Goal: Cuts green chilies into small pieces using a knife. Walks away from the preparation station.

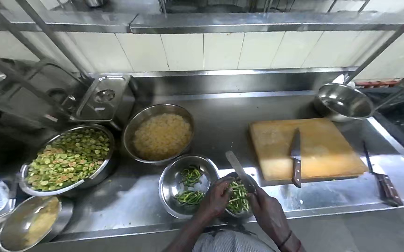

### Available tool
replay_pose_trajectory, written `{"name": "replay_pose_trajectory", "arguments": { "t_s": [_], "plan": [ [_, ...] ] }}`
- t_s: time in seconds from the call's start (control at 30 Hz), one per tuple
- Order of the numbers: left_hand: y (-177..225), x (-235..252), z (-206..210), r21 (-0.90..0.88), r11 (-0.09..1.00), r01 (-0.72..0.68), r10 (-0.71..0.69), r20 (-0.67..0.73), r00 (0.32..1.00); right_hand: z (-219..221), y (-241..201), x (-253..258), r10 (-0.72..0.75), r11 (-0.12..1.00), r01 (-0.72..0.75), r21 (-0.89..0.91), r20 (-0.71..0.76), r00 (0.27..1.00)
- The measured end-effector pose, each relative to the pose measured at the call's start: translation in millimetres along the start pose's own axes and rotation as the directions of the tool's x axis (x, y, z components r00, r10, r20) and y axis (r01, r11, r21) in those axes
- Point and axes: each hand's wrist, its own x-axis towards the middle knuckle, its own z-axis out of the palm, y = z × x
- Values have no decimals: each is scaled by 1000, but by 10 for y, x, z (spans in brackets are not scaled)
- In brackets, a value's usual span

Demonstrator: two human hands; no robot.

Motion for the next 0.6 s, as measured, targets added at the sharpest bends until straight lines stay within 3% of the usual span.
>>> {"name": "replay_pose_trajectory", "arguments": {
  "t_s": [0.1,0.17,0.3,0.4,0.6],
  "plan": [
    [-43,-5,-162,115,991,66,-52,-120,991,-1,2,-1,1,1000,-1,1,-3,1000],
    [-94,-33,-313,298,939,173,-126,-173,977,15,10,1,-4,1000,4,-2,-1,1000],
    [-303,-57,-546,669,664,334,-315,-155,937,-8,35,9,6,999,-5,-31,28,1000],
    [-525,-107,-593,717,585,380,-402,-150,903,-11,23,15,12,999,-11,-37,44,999],
    [-738,-111,-594,725,588,358,-355,-167,920,-8,40,36,-1,999,2,-40,42,999]
  ]
}}
